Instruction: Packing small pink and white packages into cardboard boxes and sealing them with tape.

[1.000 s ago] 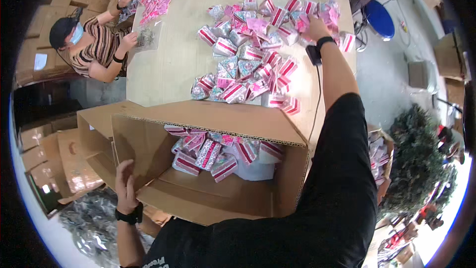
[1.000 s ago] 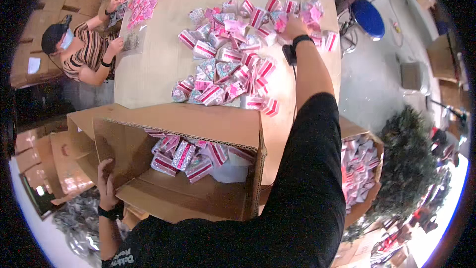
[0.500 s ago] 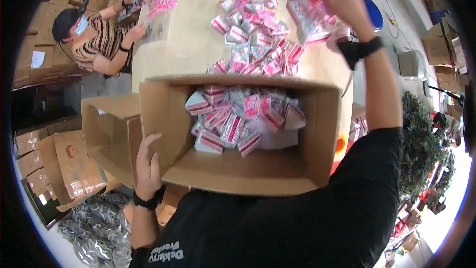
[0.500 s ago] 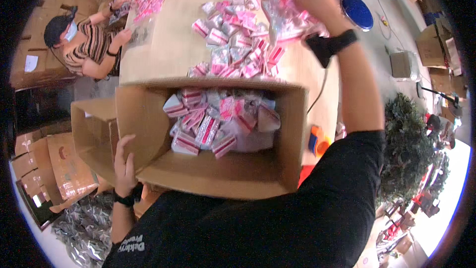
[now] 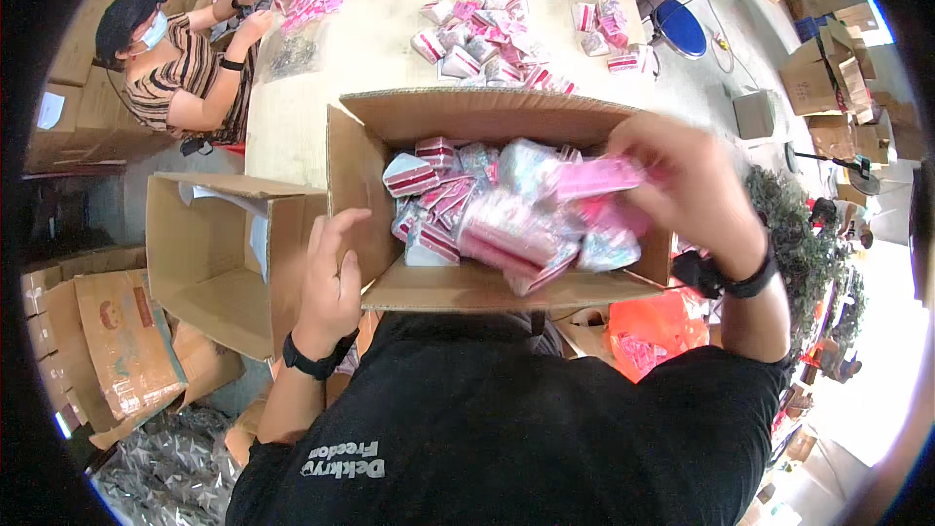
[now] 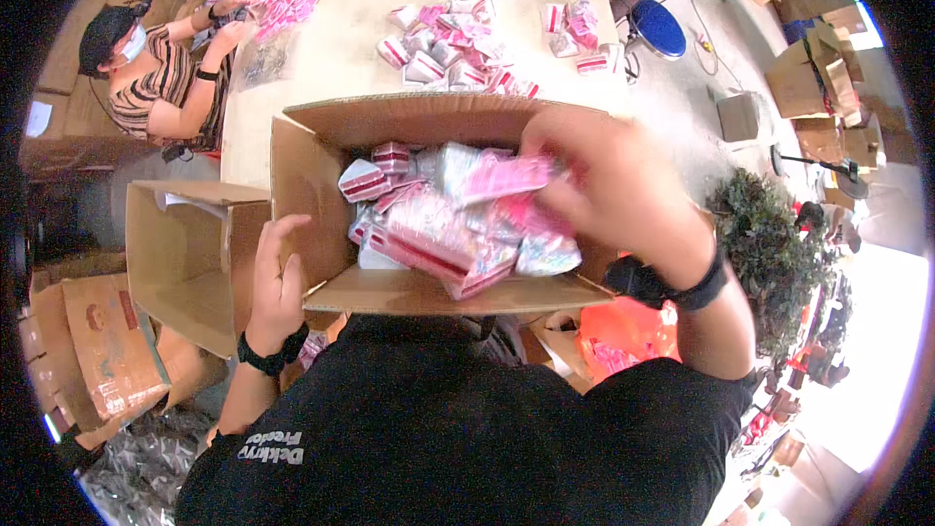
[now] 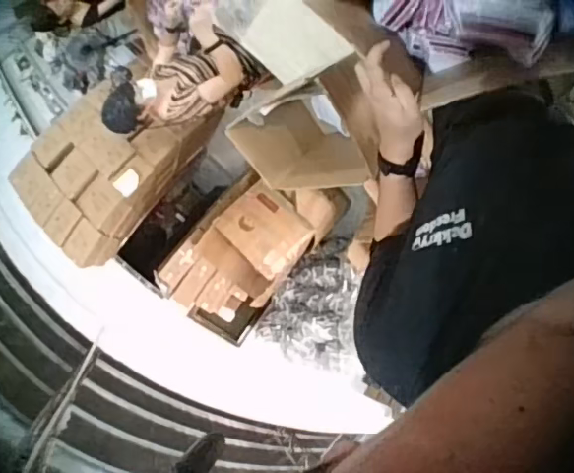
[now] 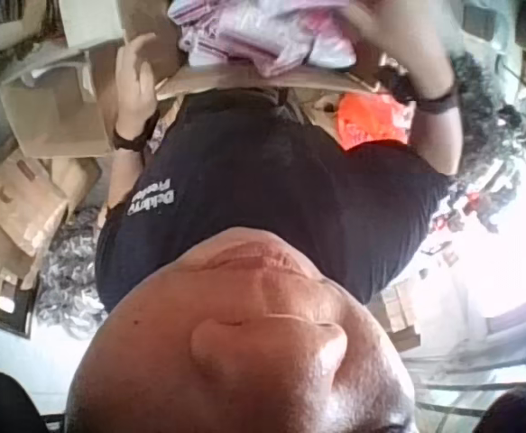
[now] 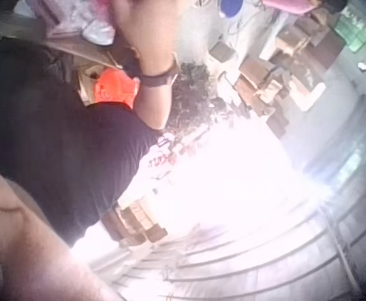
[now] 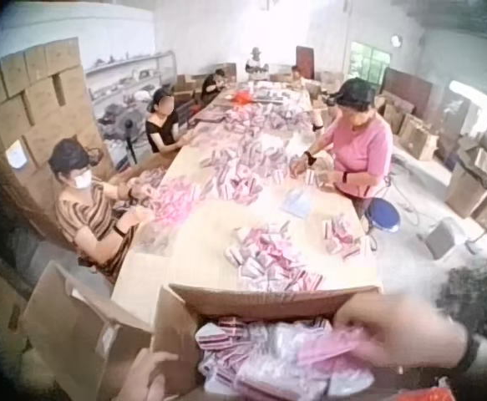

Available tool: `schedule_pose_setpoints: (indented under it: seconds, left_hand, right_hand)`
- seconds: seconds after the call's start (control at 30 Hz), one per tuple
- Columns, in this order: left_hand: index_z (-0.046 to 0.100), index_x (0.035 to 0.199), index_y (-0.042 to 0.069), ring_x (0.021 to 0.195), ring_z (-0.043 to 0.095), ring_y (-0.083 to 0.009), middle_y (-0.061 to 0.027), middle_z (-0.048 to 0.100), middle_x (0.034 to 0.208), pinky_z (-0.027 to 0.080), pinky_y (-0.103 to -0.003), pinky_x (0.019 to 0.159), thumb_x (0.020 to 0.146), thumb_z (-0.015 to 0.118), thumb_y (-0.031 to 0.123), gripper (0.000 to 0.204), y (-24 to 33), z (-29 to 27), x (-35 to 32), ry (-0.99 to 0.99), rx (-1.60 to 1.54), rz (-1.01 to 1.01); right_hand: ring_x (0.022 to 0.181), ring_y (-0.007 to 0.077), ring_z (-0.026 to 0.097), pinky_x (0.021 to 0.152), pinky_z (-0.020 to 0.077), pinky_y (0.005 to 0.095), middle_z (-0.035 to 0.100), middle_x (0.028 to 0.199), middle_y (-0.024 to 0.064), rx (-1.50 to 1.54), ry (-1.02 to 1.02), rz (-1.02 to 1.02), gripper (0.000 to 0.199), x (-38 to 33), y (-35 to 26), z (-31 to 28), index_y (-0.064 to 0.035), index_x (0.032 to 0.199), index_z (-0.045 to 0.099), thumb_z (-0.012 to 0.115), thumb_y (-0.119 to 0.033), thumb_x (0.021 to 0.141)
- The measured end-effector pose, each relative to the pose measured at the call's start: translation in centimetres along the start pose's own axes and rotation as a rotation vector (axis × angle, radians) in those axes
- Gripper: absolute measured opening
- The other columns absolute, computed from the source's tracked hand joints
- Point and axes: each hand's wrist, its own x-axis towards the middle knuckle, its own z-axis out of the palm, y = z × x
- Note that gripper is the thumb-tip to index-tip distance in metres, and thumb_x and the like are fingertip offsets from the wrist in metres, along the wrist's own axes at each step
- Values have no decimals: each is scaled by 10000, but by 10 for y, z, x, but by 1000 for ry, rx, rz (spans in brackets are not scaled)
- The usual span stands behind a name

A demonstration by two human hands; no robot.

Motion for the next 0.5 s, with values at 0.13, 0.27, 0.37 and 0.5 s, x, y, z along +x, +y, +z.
schedule_pose_setpoints:
  seconds: [0.13,0.27,0.37,0.5]
  left_hand:
    - [563,1251,-7,1052,544,-401,-221,557,1126,422,-410,972,823,427,3,449,0,-2,-3,-33,77,17]
    - [572,1246,-11,1135,540,-381,-221,561,1194,398,-404,1036,846,434,12,424,-10,-6,-17,-43,68,-104]
    - [576,1242,-9,1205,531,-339,-196,567,1236,370,-403,1086,890,445,33,378,-14,-7,-25,-44,192,-131]
    - [570,1247,-8,1258,510,-301,-163,559,1281,340,-402,1122,922,464,47,347,-8,-12,-28,-28,171,-309]
  right_hand:
    - [688,239,668,654,532,351,663,781,101,80,-98,58,181,-7,14,0,-52,975,662,724,-207,906]
    - [661,59,561,596,453,235,653,781,-2,537,293,238,168,13,88,-23,12,971,666,679,-154,949]
    - [694,107,589,636,482,288,660,791,42,517,293,288,224,53,201,9,9,983,671,655,-215,969]
    - [842,252,678,763,536,368,704,894,157,324,-125,326,454,95,319,152,-2,1112,658,756,-368,862]
